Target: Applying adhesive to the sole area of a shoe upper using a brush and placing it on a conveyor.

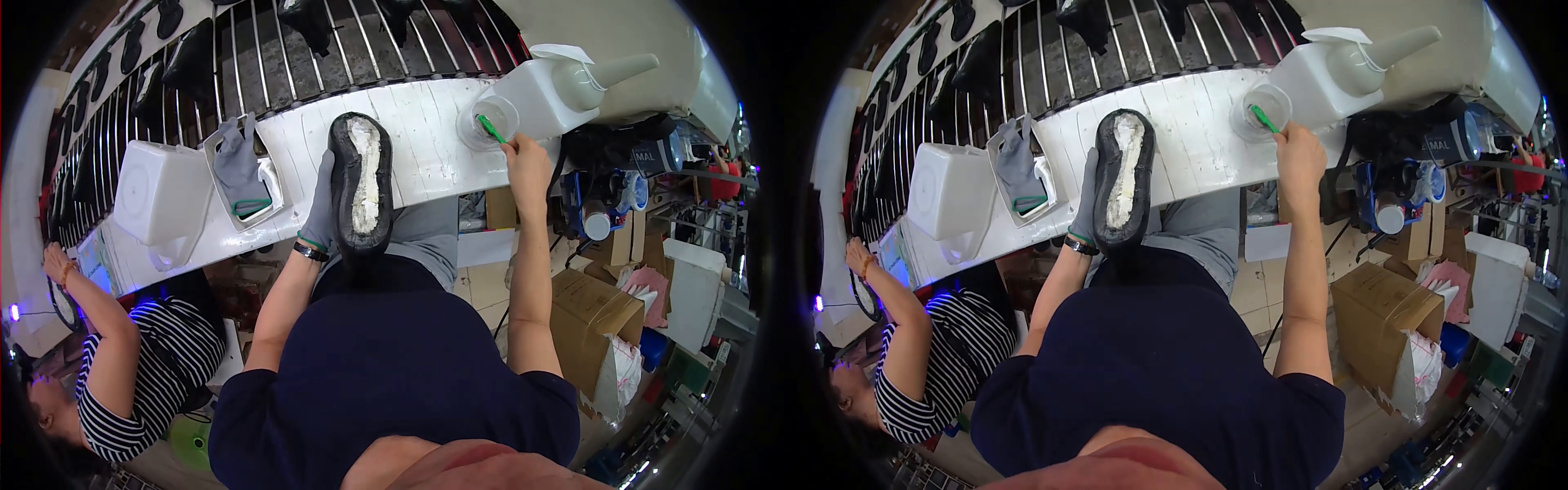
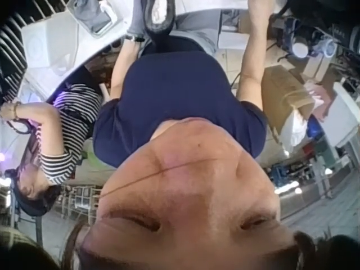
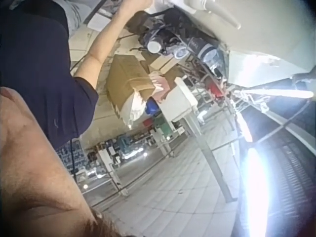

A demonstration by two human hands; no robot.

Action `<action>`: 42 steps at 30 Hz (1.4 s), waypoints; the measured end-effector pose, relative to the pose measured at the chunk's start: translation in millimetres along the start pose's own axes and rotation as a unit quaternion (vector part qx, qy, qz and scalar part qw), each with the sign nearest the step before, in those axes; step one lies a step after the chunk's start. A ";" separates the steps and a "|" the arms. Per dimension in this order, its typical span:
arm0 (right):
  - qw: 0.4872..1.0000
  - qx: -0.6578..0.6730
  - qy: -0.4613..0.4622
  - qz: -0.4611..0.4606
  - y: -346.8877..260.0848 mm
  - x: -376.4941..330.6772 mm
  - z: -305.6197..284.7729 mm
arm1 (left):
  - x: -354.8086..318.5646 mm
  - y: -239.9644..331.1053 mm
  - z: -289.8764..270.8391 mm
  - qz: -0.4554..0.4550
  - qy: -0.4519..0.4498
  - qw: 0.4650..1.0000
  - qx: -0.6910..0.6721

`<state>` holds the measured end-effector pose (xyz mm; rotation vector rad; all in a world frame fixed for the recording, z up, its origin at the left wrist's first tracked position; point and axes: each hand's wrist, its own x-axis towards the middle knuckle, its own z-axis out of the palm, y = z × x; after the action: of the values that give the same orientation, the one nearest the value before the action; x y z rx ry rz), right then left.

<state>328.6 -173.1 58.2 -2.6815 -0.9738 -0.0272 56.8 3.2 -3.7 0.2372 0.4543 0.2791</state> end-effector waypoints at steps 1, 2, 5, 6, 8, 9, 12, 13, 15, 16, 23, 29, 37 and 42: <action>0.999 0.044 -0.001 -0.002 4.4 1.1 -0.2 | 0.1 1.0 -2.2 0.004 -0.011 1.000 -0.008; 0.999 0.043 -0.003 -0.002 11.2 1.4 1.8 | 1.4 2.1 -3.1 0.003 -0.009 1.000 -0.010; 0.943 0.312 -0.042 0.109 31.1 -5.1 23.3 | 5.5 7.5 -0.1 0.033 -0.030 0.996 -0.074; 0.898 0.414 -0.029 0.145 34.1 -9.9 30.5 | 8.8 10.7 -8.1 0.049 -0.040 0.997 -0.048; 0.842 0.508 -0.020 0.181 36.1 -14.7 36.3 | 12.4 15.9 -17.5 0.061 -0.035 0.997 -0.035; 0.830 0.526 -0.038 0.180 33.8 -16.4 37.0 | 11.6 14.9 -18.9 0.063 -0.031 0.997 -0.039; 0.791 0.580 -0.080 0.176 28.7 -12.3 39.1 | 5.4 11.7 -10.7 0.076 0.007 0.997 0.000; 0.763 0.615 -0.099 0.172 28.0 -9.0 39.2 | 3.4 8.3 -4.5 0.084 0.026 0.996 0.017; 0.717 0.671 -0.120 0.143 15.4 0.3 34.2 | 1.8 2.5 -4.5 0.085 0.058 0.994 0.025; 0.697 0.694 -0.119 0.134 4.5 5.7 30.7 | 2.9 0.3 -12.6 0.065 0.068 0.995 0.018; 0.821 0.508 -0.247 -0.083 -90.1 13.9 -8.8 | 2.9 -1.3 -14.4 0.070 0.126 0.988 0.061; 0.826 0.406 -0.337 -0.198 -116.4 2.8 -5.9 | 3.5 -1.7 -19.2 0.110 0.119 0.981 0.102; 0.882 0.295 -0.303 -0.210 -136.1 15.3 7.6 | 3.9 -3.2 -23.9 0.153 0.139 0.962 0.177; 0.886 0.270 -0.291 -0.239 -148.0 32.0 21.3 | -1.4 1.0 -13.9 0.144 0.128 0.965 0.178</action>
<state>258.1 -39.1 80.1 -1.8987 -1.5201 0.8565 49.0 6.0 -15.0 0.6267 0.7283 0.5171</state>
